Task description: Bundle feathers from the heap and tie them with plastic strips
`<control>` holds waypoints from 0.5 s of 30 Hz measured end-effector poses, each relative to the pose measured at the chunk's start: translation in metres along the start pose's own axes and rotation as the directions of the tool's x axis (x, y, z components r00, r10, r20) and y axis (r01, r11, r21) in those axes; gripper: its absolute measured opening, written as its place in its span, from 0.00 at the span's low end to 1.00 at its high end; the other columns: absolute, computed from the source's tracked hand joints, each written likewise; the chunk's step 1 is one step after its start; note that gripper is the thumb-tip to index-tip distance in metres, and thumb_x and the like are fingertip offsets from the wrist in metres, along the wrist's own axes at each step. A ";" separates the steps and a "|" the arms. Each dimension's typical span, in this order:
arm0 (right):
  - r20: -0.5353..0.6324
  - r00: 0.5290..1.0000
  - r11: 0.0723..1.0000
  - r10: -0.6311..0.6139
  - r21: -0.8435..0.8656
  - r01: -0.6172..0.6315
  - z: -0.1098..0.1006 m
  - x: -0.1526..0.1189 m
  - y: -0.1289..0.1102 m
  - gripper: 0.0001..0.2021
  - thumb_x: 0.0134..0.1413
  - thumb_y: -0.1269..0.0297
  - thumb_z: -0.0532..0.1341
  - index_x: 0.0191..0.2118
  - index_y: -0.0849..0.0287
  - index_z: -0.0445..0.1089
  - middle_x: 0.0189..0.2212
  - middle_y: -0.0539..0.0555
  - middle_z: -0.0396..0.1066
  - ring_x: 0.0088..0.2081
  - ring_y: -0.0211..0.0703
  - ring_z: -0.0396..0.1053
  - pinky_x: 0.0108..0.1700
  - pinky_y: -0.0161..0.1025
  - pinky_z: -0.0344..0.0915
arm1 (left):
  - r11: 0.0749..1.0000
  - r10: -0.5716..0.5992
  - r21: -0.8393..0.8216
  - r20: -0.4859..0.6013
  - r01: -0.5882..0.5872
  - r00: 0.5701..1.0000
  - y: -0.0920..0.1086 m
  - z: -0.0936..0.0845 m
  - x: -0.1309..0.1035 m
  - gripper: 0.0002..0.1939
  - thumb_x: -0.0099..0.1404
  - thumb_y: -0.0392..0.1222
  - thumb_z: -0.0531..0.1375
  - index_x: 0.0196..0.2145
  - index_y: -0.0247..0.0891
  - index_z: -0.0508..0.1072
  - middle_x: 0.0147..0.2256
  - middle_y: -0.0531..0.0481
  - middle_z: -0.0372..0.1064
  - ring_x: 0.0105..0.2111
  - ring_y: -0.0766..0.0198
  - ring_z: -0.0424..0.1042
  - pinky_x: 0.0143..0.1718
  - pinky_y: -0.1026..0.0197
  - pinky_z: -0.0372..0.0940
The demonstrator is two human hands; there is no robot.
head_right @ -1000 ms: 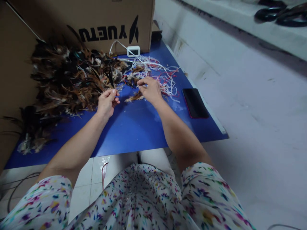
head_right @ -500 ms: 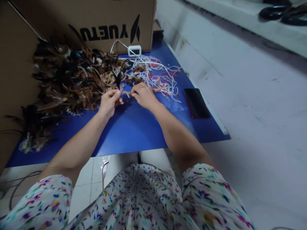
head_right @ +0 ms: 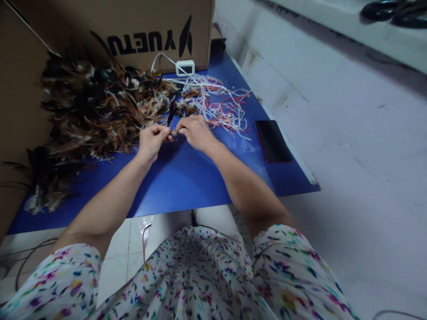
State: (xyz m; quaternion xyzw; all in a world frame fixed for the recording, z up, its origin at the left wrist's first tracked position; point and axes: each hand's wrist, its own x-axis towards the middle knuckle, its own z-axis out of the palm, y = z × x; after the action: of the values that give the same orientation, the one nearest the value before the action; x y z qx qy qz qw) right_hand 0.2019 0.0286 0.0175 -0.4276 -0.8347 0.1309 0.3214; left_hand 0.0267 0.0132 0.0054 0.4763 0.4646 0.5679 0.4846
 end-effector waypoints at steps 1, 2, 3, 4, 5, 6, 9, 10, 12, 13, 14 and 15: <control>-0.002 1.000 1.000 0.002 0.008 -0.002 0.000 0.000 0.000 0.09 0.57 0.71 0.58 0.36 0.57 0.76 0.35 0.54 0.78 0.40 0.47 0.71 0.50 0.45 0.62 | 1.000 0.007 0.000 -0.007 -0.007 1.000 0.000 0.000 0.000 0.10 0.60 0.32 0.67 0.22 0.35 0.75 0.18 0.54 0.71 0.18 0.72 0.69 0.26 0.69 0.67; -0.002 1.000 1.000 0.003 0.011 -0.003 0.001 0.000 0.000 0.09 0.56 0.72 0.58 0.36 0.57 0.76 0.35 0.55 0.78 0.40 0.47 0.71 0.49 0.45 0.62 | 1.000 0.012 -0.001 -0.012 -0.012 1.000 -0.001 0.000 0.001 0.10 0.60 0.31 0.66 0.22 0.35 0.74 0.17 0.55 0.70 0.18 0.72 0.68 0.25 0.70 0.67; 0.000 1.000 1.000 0.003 0.009 -0.003 0.001 0.000 -0.001 0.09 0.56 0.72 0.58 0.36 0.57 0.76 0.35 0.55 0.78 0.40 0.47 0.71 0.49 0.45 0.63 | 1.000 0.016 -0.001 -0.015 -0.016 1.000 -0.001 0.000 0.001 0.11 0.60 0.31 0.66 0.21 0.35 0.74 0.17 0.55 0.70 0.17 0.73 0.68 0.25 0.70 0.67; 0.005 1.000 1.000 0.002 0.003 -0.002 0.002 -0.001 -0.002 0.09 0.57 0.72 0.58 0.36 0.57 0.76 0.35 0.55 0.78 0.41 0.47 0.71 0.50 0.45 0.62 | 1.000 0.017 0.001 -0.018 -0.017 1.000 -0.002 -0.001 0.001 0.11 0.60 0.31 0.66 0.21 0.35 0.74 0.17 0.55 0.70 0.17 0.73 0.68 0.25 0.70 0.66; 0.012 1.000 1.000 0.000 -0.009 0.000 0.003 -0.001 -0.002 0.09 0.57 0.71 0.58 0.37 0.56 0.76 0.36 0.55 0.79 0.41 0.48 0.71 0.51 0.46 0.62 | 1.000 0.015 0.003 -0.023 -0.015 1.000 -0.002 -0.001 0.002 0.11 0.60 0.31 0.67 0.21 0.35 0.74 0.17 0.55 0.70 0.17 0.73 0.68 0.25 0.70 0.66; 0.017 1.000 1.000 -0.003 -0.024 0.004 0.004 -0.001 -0.002 0.09 0.58 0.71 0.58 0.38 0.56 0.77 0.37 0.54 0.79 0.42 0.48 0.71 0.52 0.46 0.62 | 1.000 0.010 0.002 -0.030 -0.010 1.000 -0.003 -0.002 0.003 0.11 0.59 0.32 0.68 0.21 0.35 0.74 0.17 0.55 0.70 0.18 0.73 0.68 0.25 0.71 0.67; -0.017 1.000 0.996 -0.005 -0.086 0.003 0.002 -0.001 0.004 0.11 0.61 0.68 0.57 0.43 0.55 0.76 0.42 0.55 0.78 0.47 0.50 0.71 0.55 0.50 0.61 | 0.999 -0.004 -0.049 -0.082 0.000 0.997 -0.004 -0.005 0.006 0.11 0.58 0.36 0.70 0.22 0.35 0.73 0.19 0.54 0.71 0.20 0.72 0.70 0.29 0.69 0.69; -0.051 0.999 0.994 0.008 -0.112 -0.014 0.000 -0.001 0.009 0.11 0.62 0.67 0.57 0.45 0.54 0.76 0.44 0.55 0.78 0.49 0.52 0.70 0.56 0.52 0.61 | 0.997 -0.003 -0.079 -0.110 -0.005 0.994 -0.005 -0.006 0.008 0.12 0.58 0.37 0.70 0.22 0.35 0.73 0.20 0.54 0.71 0.21 0.72 0.71 0.31 0.67 0.71; -0.147 0.987 0.983 0.069 -0.161 -0.093 -0.009 -0.001 0.023 0.12 0.62 0.66 0.57 0.46 0.53 0.76 0.46 0.57 0.77 0.51 0.54 0.69 0.58 0.55 0.61 | 0.990 0.004 -0.135 -0.169 -0.027 0.986 -0.007 -0.009 0.012 0.12 0.59 0.38 0.70 0.23 0.35 0.72 0.22 0.54 0.71 0.23 0.71 0.73 0.35 0.65 0.73; -0.197 0.974 0.973 0.107 -0.179 -0.143 -0.014 -0.001 0.031 0.12 0.62 0.66 0.56 0.45 0.53 0.77 0.46 0.57 0.77 0.52 0.56 0.69 0.57 0.56 0.62 | 0.987 0.008 -0.153 -0.198 -0.039 0.980 -0.008 -0.010 0.013 0.12 0.59 0.38 0.69 0.24 0.35 0.72 0.22 0.54 0.71 0.24 0.71 0.74 0.36 0.64 0.73; -0.247 0.958 0.963 0.143 -0.190 -0.193 -0.020 -0.002 0.040 0.12 0.62 0.66 0.56 0.43 0.53 0.77 0.45 0.57 0.77 0.51 0.56 0.70 0.56 0.56 0.64 | 0.985 0.010 -0.163 -0.220 -0.047 0.975 -0.009 -0.011 0.015 0.12 0.59 0.39 0.69 0.24 0.35 0.71 0.23 0.54 0.71 0.25 0.71 0.74 0.38 0.64 0.74; -0.288 0.941 0.951 0.178 -0.194 -0.240 -0.025 -0.002 0.048 0.12 0.61 0.67 0.56 0.41 0.53 0.77 0.44 0.58 0.77 0.50 0.56 0.71 0.55 0.57 0.65 | 0.984 0.013 -0.168 -0.238 -0.055 0.971 -0.010 -0.012 0.016 0.12 0.60 0.39 0.69 0.24 0.35 0.71 0.24 0.54 0.72 0.26 0.71 0.75 0.38 0.63 0.74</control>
State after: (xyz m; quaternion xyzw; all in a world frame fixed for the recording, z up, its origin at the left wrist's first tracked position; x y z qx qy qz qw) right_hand 0.2493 0.0543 0.0119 -0.5618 -0.7427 0.0097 0.3642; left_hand 0.0147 0.0296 -0.0039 0.3693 0.4595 0.6670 0.4556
